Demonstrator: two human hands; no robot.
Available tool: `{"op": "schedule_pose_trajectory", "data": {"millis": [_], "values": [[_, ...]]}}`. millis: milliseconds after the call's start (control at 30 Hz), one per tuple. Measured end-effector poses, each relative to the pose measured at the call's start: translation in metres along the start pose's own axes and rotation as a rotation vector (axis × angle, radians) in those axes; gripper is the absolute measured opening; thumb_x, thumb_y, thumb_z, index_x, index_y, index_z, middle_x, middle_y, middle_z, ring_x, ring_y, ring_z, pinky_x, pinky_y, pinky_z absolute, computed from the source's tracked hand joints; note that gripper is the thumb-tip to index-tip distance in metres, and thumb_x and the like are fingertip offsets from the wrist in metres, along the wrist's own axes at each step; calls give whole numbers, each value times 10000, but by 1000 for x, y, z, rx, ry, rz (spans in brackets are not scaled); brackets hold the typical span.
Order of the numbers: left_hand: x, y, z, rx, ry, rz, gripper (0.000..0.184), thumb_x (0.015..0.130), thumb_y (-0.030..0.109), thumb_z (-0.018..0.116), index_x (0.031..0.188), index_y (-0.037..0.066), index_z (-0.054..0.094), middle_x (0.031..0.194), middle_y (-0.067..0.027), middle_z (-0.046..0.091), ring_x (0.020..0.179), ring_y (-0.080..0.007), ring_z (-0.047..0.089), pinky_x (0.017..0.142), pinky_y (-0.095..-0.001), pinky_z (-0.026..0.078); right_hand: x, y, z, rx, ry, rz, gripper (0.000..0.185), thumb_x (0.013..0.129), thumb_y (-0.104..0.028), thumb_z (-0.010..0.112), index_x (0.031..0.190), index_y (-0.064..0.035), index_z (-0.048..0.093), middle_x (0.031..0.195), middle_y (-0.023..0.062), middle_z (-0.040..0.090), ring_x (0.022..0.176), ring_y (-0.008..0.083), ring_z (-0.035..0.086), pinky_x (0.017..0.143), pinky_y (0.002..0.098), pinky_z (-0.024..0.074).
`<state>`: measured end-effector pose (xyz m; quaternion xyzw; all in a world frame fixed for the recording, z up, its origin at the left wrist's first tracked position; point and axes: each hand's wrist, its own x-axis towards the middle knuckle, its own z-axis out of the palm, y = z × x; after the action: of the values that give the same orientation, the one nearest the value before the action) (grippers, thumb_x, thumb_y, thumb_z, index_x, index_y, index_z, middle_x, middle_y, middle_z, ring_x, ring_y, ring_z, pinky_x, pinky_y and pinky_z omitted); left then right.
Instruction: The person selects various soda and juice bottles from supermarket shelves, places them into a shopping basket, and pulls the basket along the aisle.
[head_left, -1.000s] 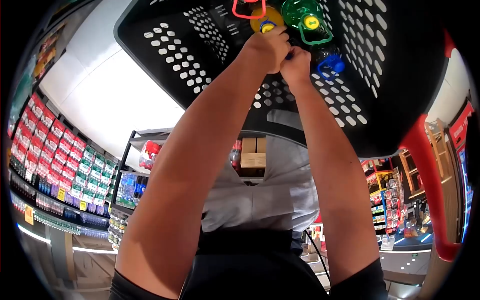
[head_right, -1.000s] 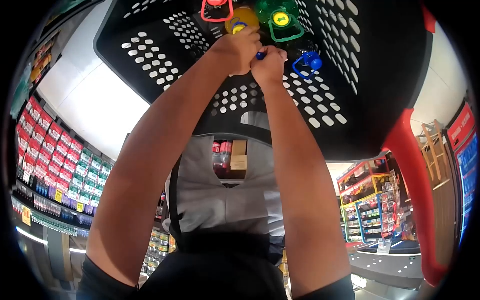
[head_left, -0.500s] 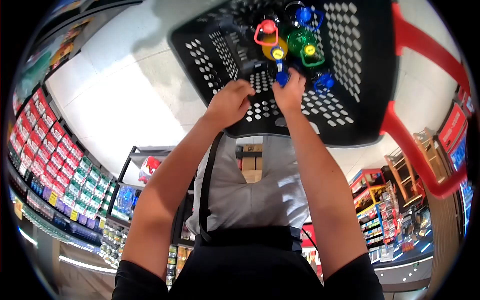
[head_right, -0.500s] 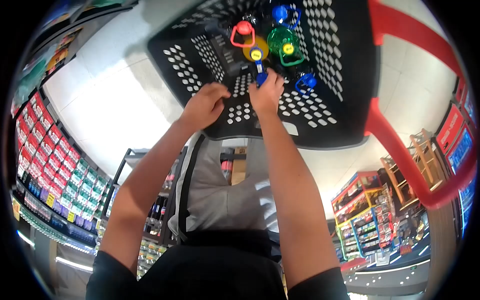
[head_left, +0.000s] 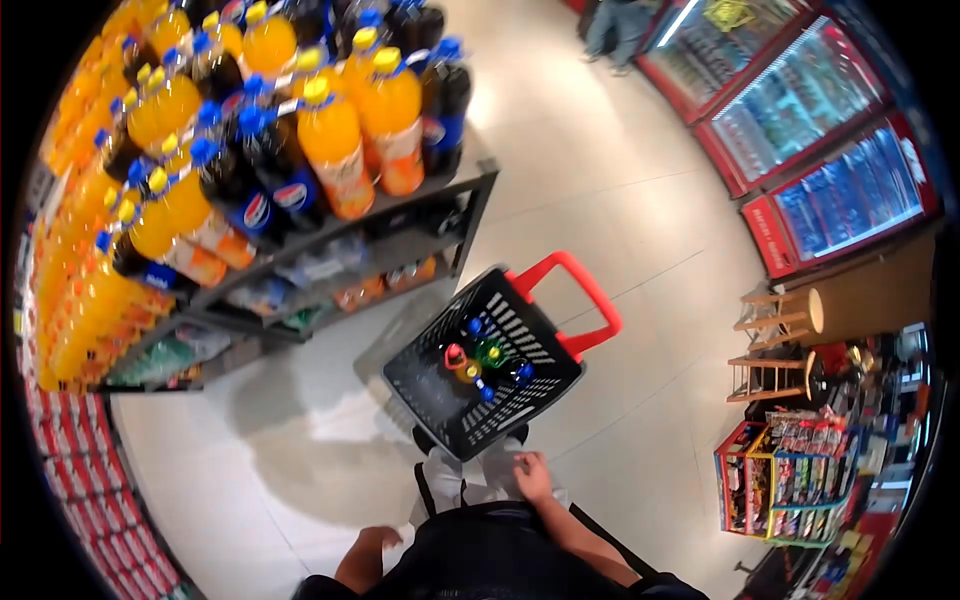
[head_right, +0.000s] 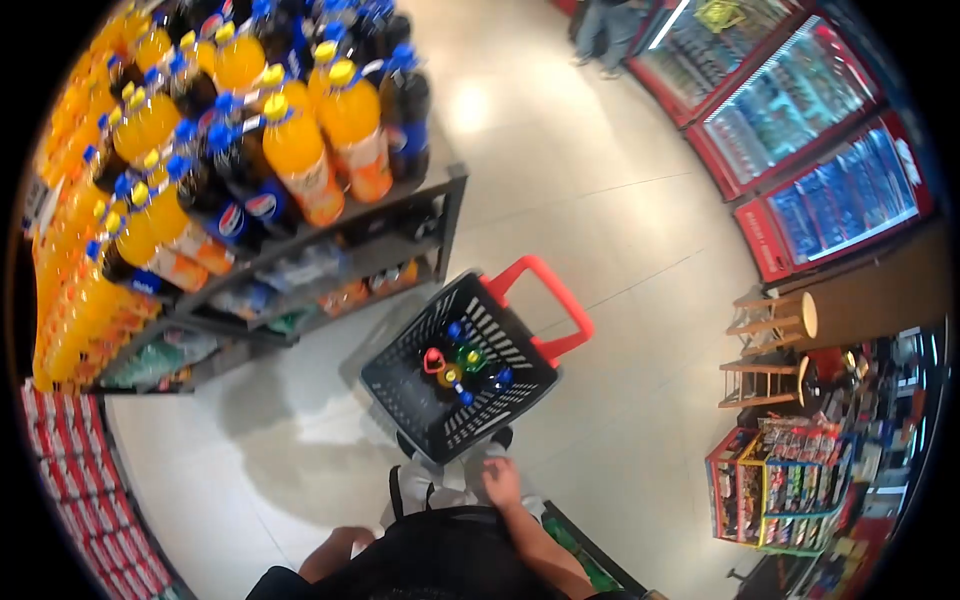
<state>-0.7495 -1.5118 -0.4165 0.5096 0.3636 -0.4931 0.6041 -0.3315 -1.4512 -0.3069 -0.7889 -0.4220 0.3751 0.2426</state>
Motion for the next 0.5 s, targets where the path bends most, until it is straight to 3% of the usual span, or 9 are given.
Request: {"op": "schedule_pose_trajectory", "data": {"millis": [67,133,167,200,233,300,333,433,500], "values": [[12,-27,0,197,-221,-204,388,849,416,544,1074,123,664,1166,-70,642,1067,-209,601,914,-396,455,2,61,-8,-156,127,-102,179,763,-107,629,928,-55,670,975,145,592,938,299,592,843,379,500],[-4,-25,-20,204,154,-255,484,847,440,523,1204,127,613,1365,-71,533,1220,-252,521,1005,-443,405,15,71,-41,-86,223,84,151,762,-99,607,883,-63,690,951,162,584,806,294,631,780,378,523],[-17,1,-42,95,351,-284,422,854,367,502,1139,90,644,1326,-126,562,1164,-322,559,979,-472,427,16,65,-62,-166,224,155,168,781,-148,602,894,-62,692,929,169,634,830,296,651,770,385,528],[19,-16,-69,327,574,163,361,844,300,492,1016,38,670,1135,-210,634,1059,-391,588,931,-475,450,18,75,-68,-139,255,164,168,781,-148,602,894,-62,692,929,169,634,830,296,651,770,385,528],[10,2,-83,-329,850,142,306,836,248,494,898,9,673,971,-261,644,965,-420,608,854,-449,483,28,94,-72,-102,199,235,195,783,-184,603,904,-61,692,908,170,658,832,298,659,765,390,529],[-5,42,-124,-309,1279,273,276,852,234,514,790,-7,632,819,-231,654,766,-415,627,697,-456,501,37,105,-89,-96,71,310,267,776,-265,608,923,-59,692,846,168,700,828,310,675,754,407,529],[-9,64,-141,-287,1289,286,276,852,234,514,790,-7,632,819,-231,654,766,-415,627,697,-456,501,39,115,-91,-121,-9,229,271,764,-269,615,924,-66,695,844,166,699,819,316,673,753,405,530],[-17,130,-174,-227,1475,363,252,874,242,521,796,44,655,644,-92,620,547,-203,602,491,-343,469,42,152,-84,-146,-159,90,299,751,-282,631,960,-76,694,887,171,692,864,329,660,809,401,521],[-14,182,-181,-552,1118,397,229,863,217,530,813,33,656,622,-95,609,525,-195,586,475,-333,456,27,162,-106,-129,-105,-18,317,747,-285,639,977,-72,689,906,177,685,890,335,649,845,402,509]]}}
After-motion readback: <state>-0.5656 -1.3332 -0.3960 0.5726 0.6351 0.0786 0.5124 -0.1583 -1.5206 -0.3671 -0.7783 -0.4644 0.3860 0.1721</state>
